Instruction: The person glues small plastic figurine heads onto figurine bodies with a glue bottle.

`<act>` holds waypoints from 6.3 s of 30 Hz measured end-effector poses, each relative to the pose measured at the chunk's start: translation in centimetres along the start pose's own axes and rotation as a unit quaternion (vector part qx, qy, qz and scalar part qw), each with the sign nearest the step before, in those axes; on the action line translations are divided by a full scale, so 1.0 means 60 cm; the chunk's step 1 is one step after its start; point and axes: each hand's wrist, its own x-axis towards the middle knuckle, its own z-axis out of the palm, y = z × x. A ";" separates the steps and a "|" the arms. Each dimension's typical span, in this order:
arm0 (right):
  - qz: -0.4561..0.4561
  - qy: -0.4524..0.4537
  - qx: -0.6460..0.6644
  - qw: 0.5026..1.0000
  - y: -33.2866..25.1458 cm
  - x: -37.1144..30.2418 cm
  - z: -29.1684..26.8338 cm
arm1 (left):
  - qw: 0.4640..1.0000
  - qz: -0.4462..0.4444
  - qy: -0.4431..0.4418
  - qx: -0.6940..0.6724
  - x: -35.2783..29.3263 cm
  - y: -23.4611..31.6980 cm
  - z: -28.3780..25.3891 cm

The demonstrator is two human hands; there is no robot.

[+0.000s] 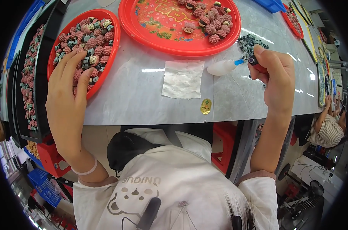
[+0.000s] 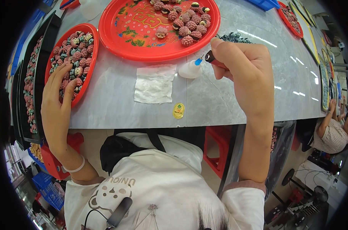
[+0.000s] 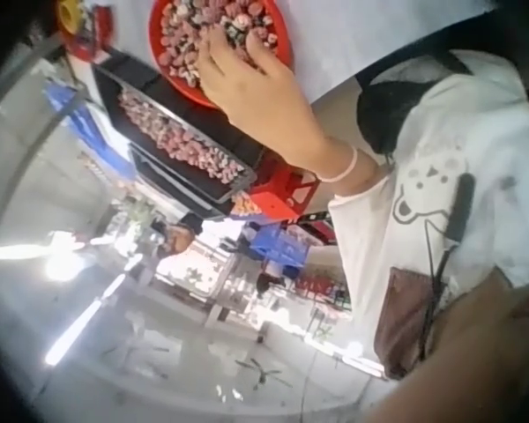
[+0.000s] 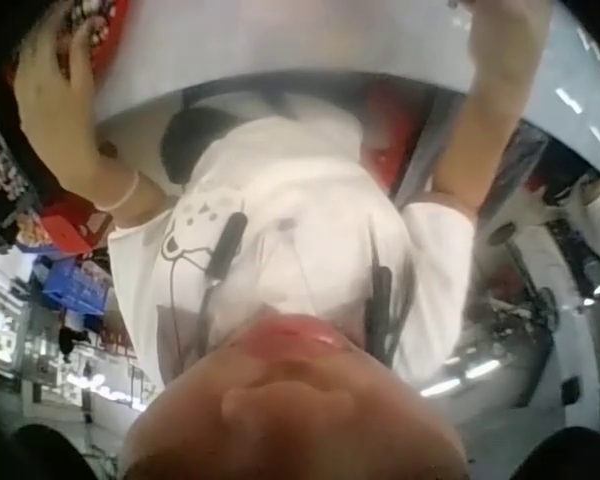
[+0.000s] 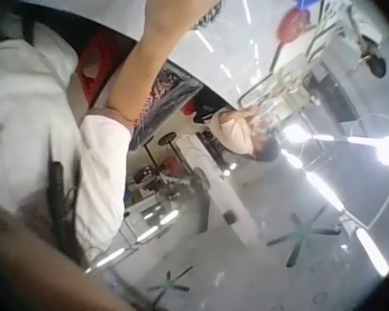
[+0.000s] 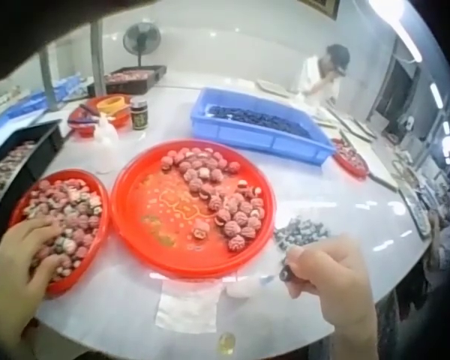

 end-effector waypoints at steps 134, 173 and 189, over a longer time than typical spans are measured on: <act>-0.155 0.126 0.037 0.979 0.097 -0.053 0.001 | 0.455 -0.100 -0.284 -0.838 -0.026 0.193 0.109; 0.057 -0.072 0.378 0.921 0.082 -0.103 -0.022 | 0.453 -0.067 -0.282 -0.843 -0.047 0.195 0.086; -0.250 -0.064 0.064 0.964 0.051 -0.105 0.012 | 0.453 -0.107 -0.284 -0.838 -0.056 0.207 0.077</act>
